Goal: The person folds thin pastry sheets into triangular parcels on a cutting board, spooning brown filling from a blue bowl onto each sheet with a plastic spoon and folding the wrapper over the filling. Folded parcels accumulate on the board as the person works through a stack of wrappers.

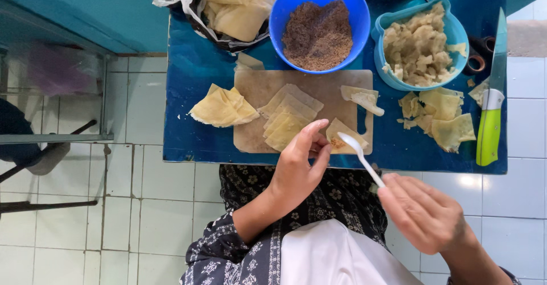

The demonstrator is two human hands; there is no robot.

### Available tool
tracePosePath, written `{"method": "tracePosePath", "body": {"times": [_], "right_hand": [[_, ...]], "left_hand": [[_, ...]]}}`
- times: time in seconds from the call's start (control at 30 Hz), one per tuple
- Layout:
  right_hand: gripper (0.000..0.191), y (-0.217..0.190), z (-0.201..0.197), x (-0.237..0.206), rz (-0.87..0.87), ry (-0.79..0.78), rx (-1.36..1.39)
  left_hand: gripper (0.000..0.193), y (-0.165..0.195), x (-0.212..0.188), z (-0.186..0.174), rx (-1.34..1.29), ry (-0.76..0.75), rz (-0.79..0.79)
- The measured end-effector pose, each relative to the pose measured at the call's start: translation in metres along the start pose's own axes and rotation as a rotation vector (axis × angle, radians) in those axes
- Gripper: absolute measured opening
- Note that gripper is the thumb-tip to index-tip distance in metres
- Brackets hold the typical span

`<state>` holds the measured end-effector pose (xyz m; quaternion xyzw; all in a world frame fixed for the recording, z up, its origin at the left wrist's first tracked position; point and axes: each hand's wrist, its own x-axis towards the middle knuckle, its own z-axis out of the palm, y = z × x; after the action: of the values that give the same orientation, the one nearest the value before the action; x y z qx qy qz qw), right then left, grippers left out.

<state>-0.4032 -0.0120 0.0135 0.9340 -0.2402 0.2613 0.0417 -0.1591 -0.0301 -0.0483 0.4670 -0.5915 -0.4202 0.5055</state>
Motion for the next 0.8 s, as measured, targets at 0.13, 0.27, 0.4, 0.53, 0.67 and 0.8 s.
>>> {"method": "tracePosePath", "body": {"times": [0.13,0.27,0.4,0.53,0.67,0.8], "right_hand": [[0.016,0.012,0.01,0.02,0.272,0.27,0.075],[0.023,0.048,0.041,0.068,0.456,0.412,0.259],[0.016,0.088,0.073,0.124,0.577,0.381,0.338],[0.035,0.109,0.071,0.152,0.495,0.119,-0.16],[0.046,0.094,0.043,0.136,0.324,0.147,-0.354],[0.014,0.053,0.026,0.09,0.703,-0.186,0.074]], "left_hand": [[0.05,0.0,0.001,0.001,-0.023,-0.043,0.007],[0.052,0.0,0.002,0.0,0.117,-0.051,0.1],[0.047,0.0,0.006,0.006,0.244,-0.026,0.188],[0.04,0.004,0.006,0.006,0.317,-0.038,0.233],[0.024,0.01,0.008,0.004,0.343,-0.011,0.171],[0.01,0.013,0.01,-0.001,0.373,-0.063,0.127]]}}
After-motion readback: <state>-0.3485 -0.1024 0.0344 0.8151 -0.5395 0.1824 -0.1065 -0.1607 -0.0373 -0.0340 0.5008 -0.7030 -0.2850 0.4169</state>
